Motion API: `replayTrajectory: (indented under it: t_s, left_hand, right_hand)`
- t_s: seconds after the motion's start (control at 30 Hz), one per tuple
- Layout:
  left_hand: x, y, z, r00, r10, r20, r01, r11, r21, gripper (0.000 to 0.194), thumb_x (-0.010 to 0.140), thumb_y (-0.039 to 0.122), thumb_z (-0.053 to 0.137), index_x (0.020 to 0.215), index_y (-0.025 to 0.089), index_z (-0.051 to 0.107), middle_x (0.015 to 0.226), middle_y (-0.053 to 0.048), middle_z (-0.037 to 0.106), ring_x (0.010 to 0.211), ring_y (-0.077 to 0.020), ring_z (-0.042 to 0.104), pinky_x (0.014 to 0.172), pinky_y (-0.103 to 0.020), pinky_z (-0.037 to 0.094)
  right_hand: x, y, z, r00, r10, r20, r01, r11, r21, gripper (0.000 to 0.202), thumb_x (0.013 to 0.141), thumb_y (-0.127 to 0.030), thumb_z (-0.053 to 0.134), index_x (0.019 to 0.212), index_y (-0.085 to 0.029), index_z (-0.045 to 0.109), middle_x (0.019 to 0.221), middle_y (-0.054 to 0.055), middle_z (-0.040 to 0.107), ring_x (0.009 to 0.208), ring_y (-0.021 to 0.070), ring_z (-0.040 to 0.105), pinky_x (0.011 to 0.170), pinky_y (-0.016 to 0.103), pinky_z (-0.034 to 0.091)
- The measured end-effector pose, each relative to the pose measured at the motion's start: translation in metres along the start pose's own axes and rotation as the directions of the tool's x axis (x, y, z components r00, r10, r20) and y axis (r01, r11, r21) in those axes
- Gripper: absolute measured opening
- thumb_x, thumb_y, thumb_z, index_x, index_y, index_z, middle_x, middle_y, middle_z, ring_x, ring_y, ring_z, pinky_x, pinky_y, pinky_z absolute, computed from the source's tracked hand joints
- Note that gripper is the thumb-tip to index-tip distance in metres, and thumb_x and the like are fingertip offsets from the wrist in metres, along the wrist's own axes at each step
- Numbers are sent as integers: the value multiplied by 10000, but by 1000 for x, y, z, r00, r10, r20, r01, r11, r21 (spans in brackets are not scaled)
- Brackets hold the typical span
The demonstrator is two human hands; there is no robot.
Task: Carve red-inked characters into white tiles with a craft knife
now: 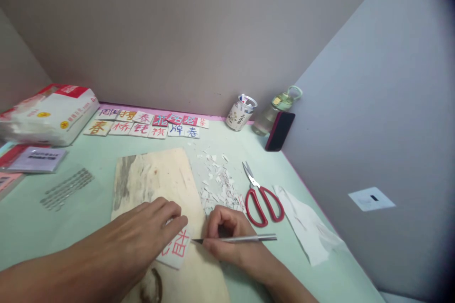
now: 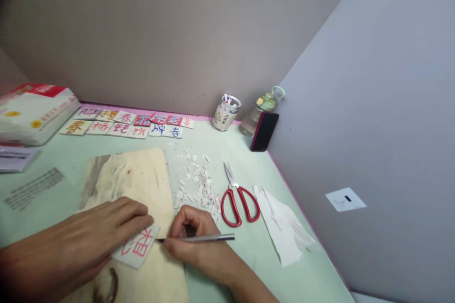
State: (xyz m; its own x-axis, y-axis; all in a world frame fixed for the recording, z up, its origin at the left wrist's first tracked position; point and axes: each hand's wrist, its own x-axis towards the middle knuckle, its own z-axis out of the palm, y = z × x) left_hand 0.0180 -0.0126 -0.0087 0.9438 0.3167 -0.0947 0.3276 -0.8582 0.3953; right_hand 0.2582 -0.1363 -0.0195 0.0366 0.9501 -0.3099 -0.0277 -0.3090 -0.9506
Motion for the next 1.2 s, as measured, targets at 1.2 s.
replayTrajectory:
  t_s: [1.2]
  left_hand:
    - [7,8,-3,999,-30,-19,29,999,-38,488,787,-30,732,1186,246,776,1333,-91,796,1209,-331,734,1053,-424,581]
  right_hand:
    - [-2,11,4,982,-189,12,187,958,-217,255,856,-291,807,714,-251,599,780,-7,595,780,184,526,723,347,392]
